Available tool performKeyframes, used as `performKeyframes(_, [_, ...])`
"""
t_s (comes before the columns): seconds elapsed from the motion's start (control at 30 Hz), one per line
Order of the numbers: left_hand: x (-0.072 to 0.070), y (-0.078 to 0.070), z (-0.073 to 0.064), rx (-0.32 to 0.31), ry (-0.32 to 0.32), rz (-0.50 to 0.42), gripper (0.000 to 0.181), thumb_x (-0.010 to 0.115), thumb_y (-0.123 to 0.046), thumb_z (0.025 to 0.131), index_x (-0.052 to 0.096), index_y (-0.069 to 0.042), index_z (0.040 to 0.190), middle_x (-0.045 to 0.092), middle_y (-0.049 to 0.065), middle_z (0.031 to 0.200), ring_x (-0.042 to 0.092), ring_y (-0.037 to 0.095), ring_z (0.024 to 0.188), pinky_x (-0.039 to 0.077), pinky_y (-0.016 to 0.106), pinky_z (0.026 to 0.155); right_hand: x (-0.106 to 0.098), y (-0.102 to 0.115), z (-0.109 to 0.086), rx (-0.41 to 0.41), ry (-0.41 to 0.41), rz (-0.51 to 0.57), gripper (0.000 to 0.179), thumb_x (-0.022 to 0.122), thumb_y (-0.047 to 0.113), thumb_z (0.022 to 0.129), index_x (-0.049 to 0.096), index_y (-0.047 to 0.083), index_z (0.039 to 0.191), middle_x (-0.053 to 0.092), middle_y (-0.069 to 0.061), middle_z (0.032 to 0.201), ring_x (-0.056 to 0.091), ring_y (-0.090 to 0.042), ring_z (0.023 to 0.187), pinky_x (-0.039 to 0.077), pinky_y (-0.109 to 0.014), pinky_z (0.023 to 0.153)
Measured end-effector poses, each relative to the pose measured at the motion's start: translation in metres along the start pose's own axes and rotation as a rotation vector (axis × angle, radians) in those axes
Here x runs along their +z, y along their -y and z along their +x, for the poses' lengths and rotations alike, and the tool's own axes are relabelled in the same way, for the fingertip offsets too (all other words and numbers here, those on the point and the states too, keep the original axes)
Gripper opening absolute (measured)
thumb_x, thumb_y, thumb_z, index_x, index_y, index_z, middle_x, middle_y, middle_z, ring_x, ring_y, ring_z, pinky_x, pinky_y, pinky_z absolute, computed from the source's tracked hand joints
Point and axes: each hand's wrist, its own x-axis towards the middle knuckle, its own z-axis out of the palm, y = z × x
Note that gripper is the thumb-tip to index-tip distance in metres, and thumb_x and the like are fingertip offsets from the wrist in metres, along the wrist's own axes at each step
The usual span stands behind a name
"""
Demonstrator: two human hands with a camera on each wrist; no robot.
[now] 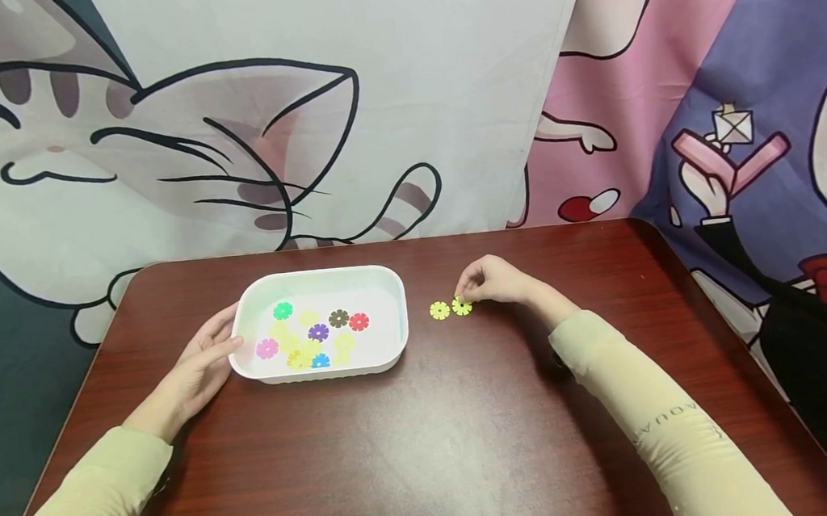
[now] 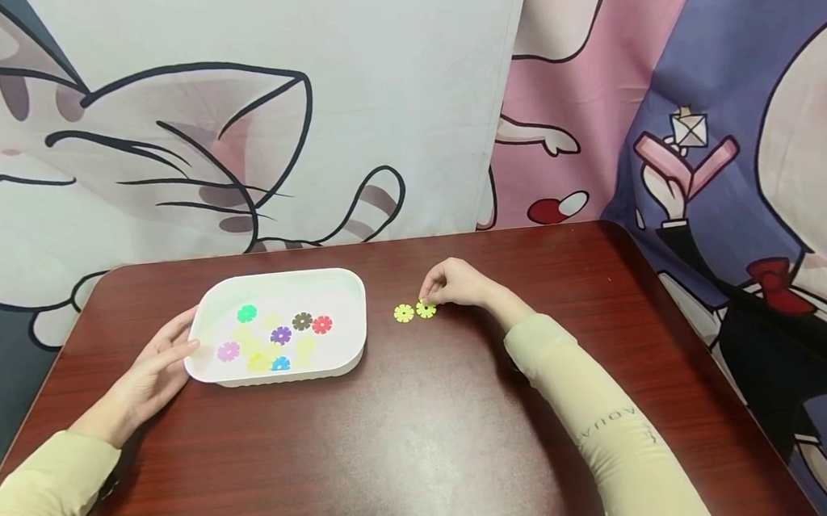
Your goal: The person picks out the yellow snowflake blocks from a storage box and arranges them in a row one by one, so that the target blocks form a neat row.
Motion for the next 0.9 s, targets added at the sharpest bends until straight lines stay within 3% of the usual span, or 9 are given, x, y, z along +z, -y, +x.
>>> performKeyframes(0.2, [0.0010,-0.0017,-0.0005,-0.015,-0.006,0.013,0.055,0.054,-0.006,0.108,0.035,-0.023,0.157,0.020,0.005,0.172,0.052,-0.008,0.130,0.048,0.010,0.106,0.0026,0.0019,-0.0012,-0.012,-0.021,-0.045,0.007,0.078,-0.001,0.088,0.082,0.003,0.090,0.077,-0.007,0.082,0.062,-0.004,0.074,0.053,-0.020,0.073])
performKeyframes(0.6, [0.0024,-0.0011,0.0002,0.006,0.002,-0.005,0.054,0.053,-0.004,0.108,0.036,-0.022,0.157,0.027,0.002,0.168,0.053,-0.007,0.131,0.048,0.011,0.107,0.0039,0.0028,-0.0010,-0.003,-0.029,-0.078,0.005,0.079,0.002,0.087,0.083,0.005,0.089,0.076,-0.003,0.079,0.062,-0.006,0.073,0.053,-0.021,0.072])
performKeyframes(0.9, [0.0024,-0.0015,0.0006,-0.002,-0.003,0.015,0.058,0.053,-0.005,0.108,0.032,-0.019,0.160,0.021,0.006,0.172,0.053,-0.009,0.130,0.047,0.010,0.107,0.0055,0.0032,-0.0016,0.009,-0.024,-0.067,0.006,0.078,0.001,0.086,0.082,0.005,0.088,0.074,-0.001,0.077,0.061,-0.009,0.073,0.051,-0.021,0.071])
